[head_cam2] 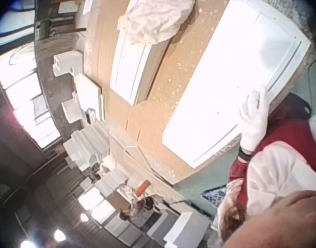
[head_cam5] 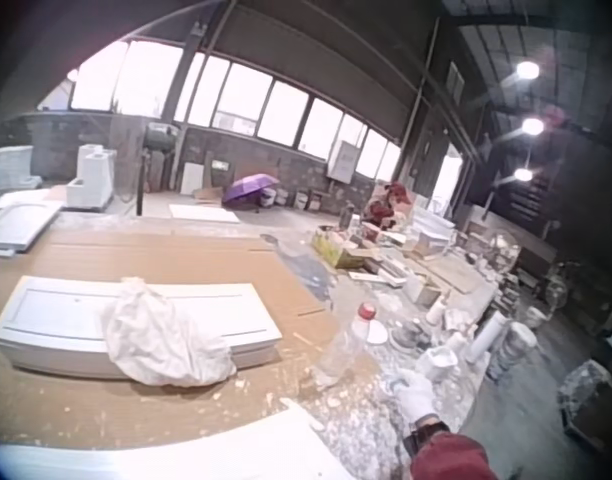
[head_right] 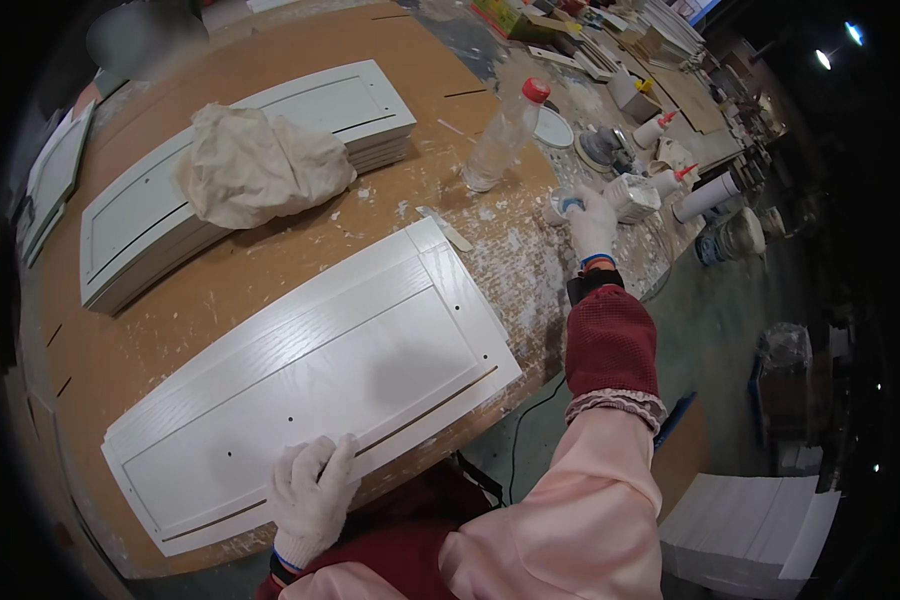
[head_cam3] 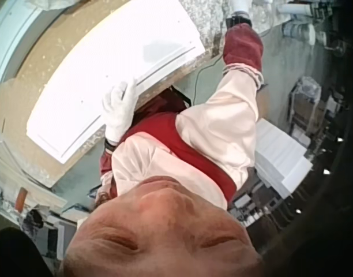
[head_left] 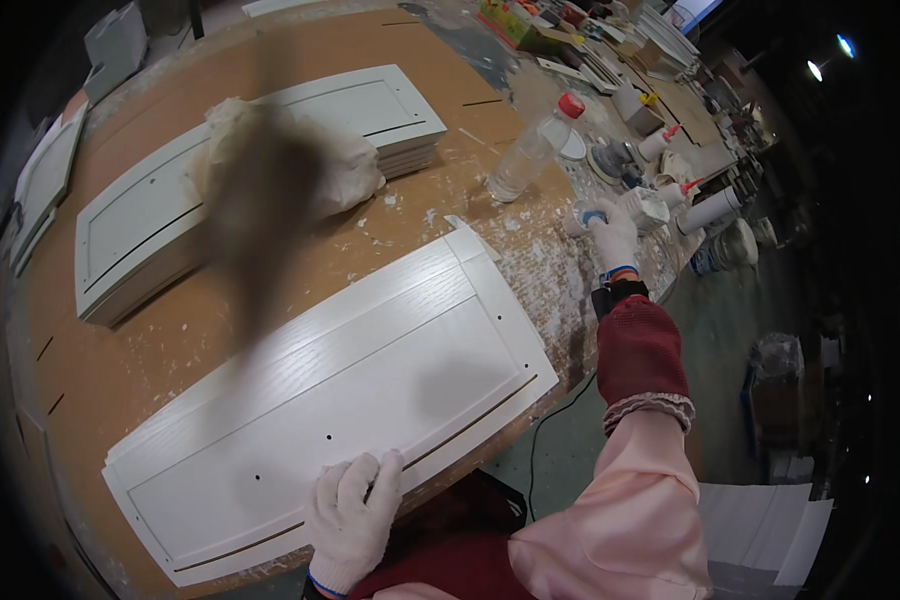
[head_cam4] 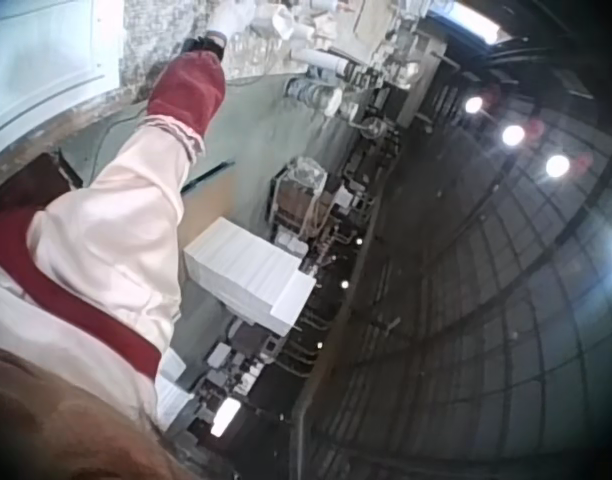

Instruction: Cleaning and touching up white wooden furniture panels using a cloth, scraper, and touch-up tool.

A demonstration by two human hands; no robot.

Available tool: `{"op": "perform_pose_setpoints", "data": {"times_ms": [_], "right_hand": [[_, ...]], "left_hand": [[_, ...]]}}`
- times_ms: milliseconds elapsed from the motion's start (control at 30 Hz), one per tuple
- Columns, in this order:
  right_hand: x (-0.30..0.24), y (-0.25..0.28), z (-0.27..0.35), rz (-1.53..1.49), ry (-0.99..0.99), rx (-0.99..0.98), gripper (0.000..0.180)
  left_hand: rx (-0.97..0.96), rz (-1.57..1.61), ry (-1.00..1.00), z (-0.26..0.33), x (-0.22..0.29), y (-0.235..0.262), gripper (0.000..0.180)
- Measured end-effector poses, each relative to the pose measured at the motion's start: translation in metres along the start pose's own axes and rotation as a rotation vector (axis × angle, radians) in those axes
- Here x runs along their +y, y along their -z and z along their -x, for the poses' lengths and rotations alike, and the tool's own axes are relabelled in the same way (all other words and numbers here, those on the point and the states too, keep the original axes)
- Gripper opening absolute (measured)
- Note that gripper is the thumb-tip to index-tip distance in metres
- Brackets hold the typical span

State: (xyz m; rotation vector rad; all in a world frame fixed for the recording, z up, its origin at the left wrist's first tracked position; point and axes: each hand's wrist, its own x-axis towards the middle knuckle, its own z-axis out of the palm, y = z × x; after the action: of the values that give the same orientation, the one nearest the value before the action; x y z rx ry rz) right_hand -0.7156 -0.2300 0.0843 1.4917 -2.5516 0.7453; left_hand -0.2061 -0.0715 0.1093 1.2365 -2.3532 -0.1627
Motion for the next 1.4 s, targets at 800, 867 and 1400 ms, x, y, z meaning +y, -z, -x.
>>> {"op": "perform_pose_setpoints", "data": {"times_ms": [800, 867, 1400], "right_hand": [[0.027, 0.028, 0.031, -1.312, -0.369, -0.241, 0.028], [0.023, 0.033, 0.038, -1.371, -0.407, -0.245, 0.029], [-0.001, -0.012, -0.003, 0.122, 0.054, 0.033, 0.025]], "left_hand": [[-0.064, 0.067, 0.027, -0.008, 0.004, 0.011, 0.047], [-0.124, 0.084, 0.033, -0.006, 0.002, 0.014, 0.048], [-0.107, 0.068, 0.052, -0.001, 0.005, 0.011, 0.062]]}}
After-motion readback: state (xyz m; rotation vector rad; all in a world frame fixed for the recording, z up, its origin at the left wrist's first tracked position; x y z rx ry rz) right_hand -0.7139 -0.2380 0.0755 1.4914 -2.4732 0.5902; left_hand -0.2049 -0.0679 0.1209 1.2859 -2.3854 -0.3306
